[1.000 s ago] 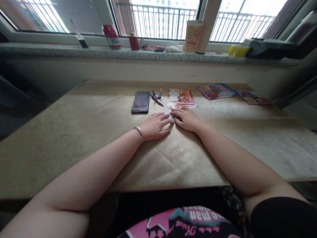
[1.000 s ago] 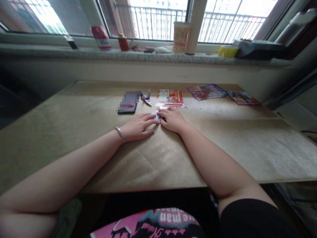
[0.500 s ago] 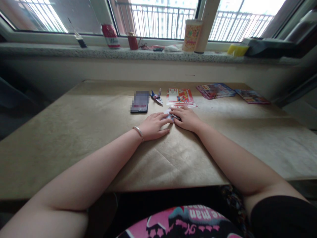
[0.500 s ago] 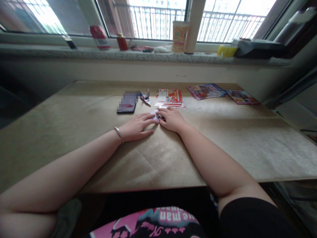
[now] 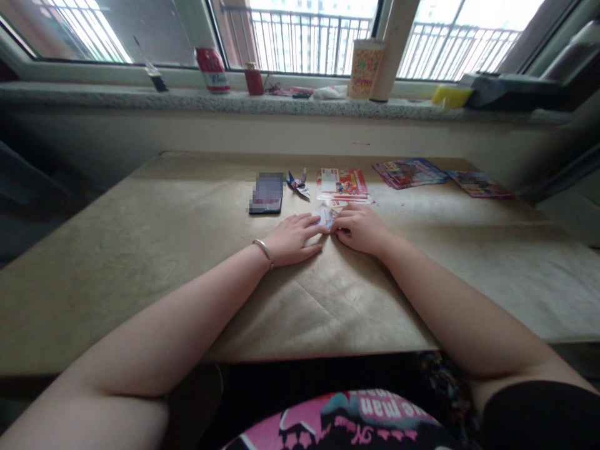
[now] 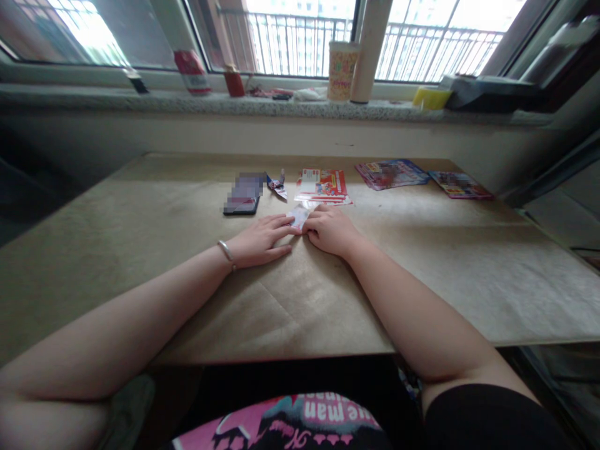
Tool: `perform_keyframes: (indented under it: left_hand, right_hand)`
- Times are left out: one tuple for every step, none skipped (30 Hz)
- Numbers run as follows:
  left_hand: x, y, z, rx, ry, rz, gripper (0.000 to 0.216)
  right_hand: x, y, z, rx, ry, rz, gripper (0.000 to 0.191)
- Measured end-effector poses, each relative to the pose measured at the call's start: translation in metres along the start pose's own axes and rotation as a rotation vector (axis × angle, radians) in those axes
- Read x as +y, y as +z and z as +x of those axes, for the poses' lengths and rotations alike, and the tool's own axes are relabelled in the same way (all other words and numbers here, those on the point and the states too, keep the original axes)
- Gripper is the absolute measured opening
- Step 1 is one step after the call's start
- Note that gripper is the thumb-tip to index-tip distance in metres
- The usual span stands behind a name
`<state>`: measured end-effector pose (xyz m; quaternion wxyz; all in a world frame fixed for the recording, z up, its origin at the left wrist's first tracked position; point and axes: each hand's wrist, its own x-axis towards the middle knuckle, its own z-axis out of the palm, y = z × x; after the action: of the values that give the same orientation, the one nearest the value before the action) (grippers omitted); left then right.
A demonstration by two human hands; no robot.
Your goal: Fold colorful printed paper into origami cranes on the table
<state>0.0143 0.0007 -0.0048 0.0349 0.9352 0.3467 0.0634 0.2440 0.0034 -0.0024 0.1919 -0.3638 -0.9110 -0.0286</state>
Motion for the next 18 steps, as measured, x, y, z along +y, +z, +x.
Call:
perform_keyframes:
  left_hand:
    - [0.000,0.000,0.000,0.000,0.000,-0.005,0.048]
    - [0.000,0.000,0.000,-0.001,-0.001,-0.011,0.048]
    - [0.000,-0.001,0.000,-0.003,-0.001,-0.016,0.048]
    - [0.000,-0.001,0.000,-0.006,-0.002,-0.019,0.048]
    - [0.000,-0.001,-0.001,-0.009,-0.003,-0.020,0.048]
    - [0.000,-0.001,-0.001,-0.012,-0.006,-0.019,0.048]
    - [0.000,-0.001,-0.001,-0.014,-0.006,-0.016,0.048]
    - [0.000,0.000,0.000,-0.014,-0.007,-0.012,0.048]
    - [0.000,0.000,0.000,-0.011,-0.005,-0.007,0.048]
    - [-0.001,0.001,0.000,-0.008,-0.003,-0.002,0.047]
    - [-0.001,0.001,0.000,-0.004,0.000,0.002,0.047]
    - [-0.001,0.001,0.000,-0.001,0.003,0.006,0.047]
    - [-0.001,0.002,0.000,0.000,0.003,0.009,0.046]
    - [-0.001,0.002,0.000,-0.001,0.002,0.011,0.046]
    - [-0.001,0.002,0.000,-0.003,-0.002,0.011,0.046]
    - [0.000,0.001,0.000,-0.005,-0.006,0.010,0.046]
    - [0.000,0.001,0.000,-0.008,-0.009,0.010,0.046]
    - [0.001,0.000,0.000,-0.010,-0.012,0.010,0.046]
  right_hand:
    - [-0.001,-0.001,0.000,-0.002,0.014,0.000,0.023]
    - [-0.001,-0.001,0.001,-0.005,0.025,0.003,0.023]
    - [-0.001,-0.002,0.001,-0.011,0.033,0.007,0.023]
    - [-0.001,-0.003,0.001,-0.020,0.037,0.011,0.023]
    - [-0.001,-0.004,0.001,-0.030,0.039,0.014,0.023]
    - [0.000,-0.005,0.001,-0.040,0.042,0.014,0.023]
    - [0.000,-0.006,0.001,-0.052,0.046,0.011,0.023]
    - [0.001,-0.007,0.001,-0.063,0.054,0.006,0.023]
    - [0.002,-0.008,0.001,-0.072,0.064,0.000,0.023]
    - [0.003,-0.009,0.001,-0.082,0.076,-0.004,0.022]
    - [0.005,-0.010,0.000,-0.091,0.089,-0.004,0.022]
    - [0.006,-0.012,0.000,-0.101,0.100,0.001,0.022]
    - [0.008,-0.013,-0.001,-0.112,0.111,0.011,0.022]
    - [0.010,-0.014,-0.002,-0.124,0.122,0.023,0.022]
    - [0.013,-0.015,-0.003,-0.139,0.129,0.036,0.022]
    - [0.016,-0.016,-0.004,-0.153,0.137,0.049,0.022]
    - [0.019,-0.017,-0.005,-0.167,0.145,0.060,0.022]
    - [0.022,-0.018,-0.006,-0.179,0.155,0.070,0.022]
